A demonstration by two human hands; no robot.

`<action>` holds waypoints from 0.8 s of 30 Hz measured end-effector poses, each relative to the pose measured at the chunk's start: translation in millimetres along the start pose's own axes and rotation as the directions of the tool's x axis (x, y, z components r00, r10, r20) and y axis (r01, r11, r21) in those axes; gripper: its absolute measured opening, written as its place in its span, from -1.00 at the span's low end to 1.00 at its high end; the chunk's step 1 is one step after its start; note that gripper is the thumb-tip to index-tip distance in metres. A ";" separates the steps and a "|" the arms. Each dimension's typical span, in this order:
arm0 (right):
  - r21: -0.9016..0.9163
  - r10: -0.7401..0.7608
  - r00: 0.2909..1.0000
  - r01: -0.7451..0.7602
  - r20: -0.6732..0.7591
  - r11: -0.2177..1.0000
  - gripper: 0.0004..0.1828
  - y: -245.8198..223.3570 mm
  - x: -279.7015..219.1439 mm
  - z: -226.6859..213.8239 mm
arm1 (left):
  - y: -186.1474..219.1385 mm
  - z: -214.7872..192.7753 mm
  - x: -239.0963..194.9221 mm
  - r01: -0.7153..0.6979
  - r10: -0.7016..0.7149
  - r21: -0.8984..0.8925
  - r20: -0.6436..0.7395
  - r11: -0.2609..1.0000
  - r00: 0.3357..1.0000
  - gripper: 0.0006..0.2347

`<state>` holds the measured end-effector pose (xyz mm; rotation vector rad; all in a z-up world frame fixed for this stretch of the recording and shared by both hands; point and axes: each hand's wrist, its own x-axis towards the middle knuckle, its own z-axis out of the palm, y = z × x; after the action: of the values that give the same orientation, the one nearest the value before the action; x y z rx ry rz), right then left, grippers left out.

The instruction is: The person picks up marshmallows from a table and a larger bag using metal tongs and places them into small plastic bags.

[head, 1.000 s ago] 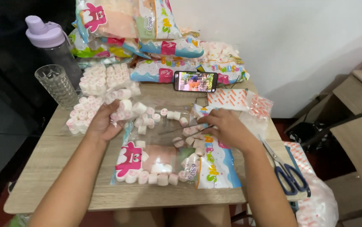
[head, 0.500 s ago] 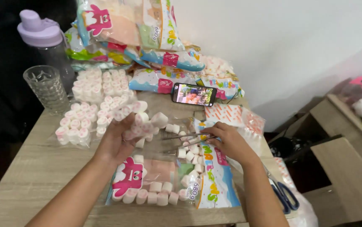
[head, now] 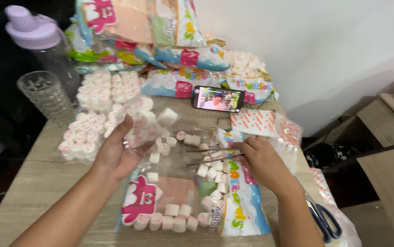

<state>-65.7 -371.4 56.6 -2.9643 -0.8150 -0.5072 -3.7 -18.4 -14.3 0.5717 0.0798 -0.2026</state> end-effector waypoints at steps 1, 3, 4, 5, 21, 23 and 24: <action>0.002 -0.009 1.000 0.009 -0.006 1.000 -0.68 1.2 0.1 0.0 | 0.7 2.8 -4.2 -0.011 0.011 0.001 -0.001 1.000 1.000 -0.73; 0.049 -0.015 1.000 0.013 0.027 0.999 -0.67 1.9 0.5 0.8 | 2.8 7.2 -13.8 0.084 -0.083 -0.008 0.050 0.996 0.995 -0.62; 0.051 -0.026 0.999 0.024 0.026 0.998 -0.67 0.0 3.8 -3.7 | 6.3 15.2 -19.7 0.074 -0.073 -0.011 0.046 0.997 0.996 -0.62; 0.100 -0.032 0.999 0.031 0.007 0.994 -0.68 -2.4 7.3 -7.3 | 10.0 22.4 -25.4 0.079 -0.076 -0.026 0.079 0.997 0.994 -0.69; -0.229 -0.051 0.959 -0.015 -0.280 0.973 -0.62 6.5 39.3 29.6 | 13.1 18.5 -18.7 0.167 -0.153 -0.064 0.183 0.984 0.971 -0.76; -0.214 -0.072 0.957 0.010 -0.283 0.977 -0.62 6.2 36.5 26.6 | 13.6 17.3 -18.8 0.157 -0.140 -0.079 0.185 0.984 0.973 -0.77; -0.204 -0.090 0.951 0.030 -0.295 0.979 -0.62 5.9 36.1 24.5 | 15.1 17.6 -19.4 0.147 -0.127 -0.088 0.196 0.985 0.972 -0.79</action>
<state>-26.1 -356.0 45.3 -2.9250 -0.8675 -1.0746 -19.1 -12.3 11.0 0.4428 -0.0554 -0.3845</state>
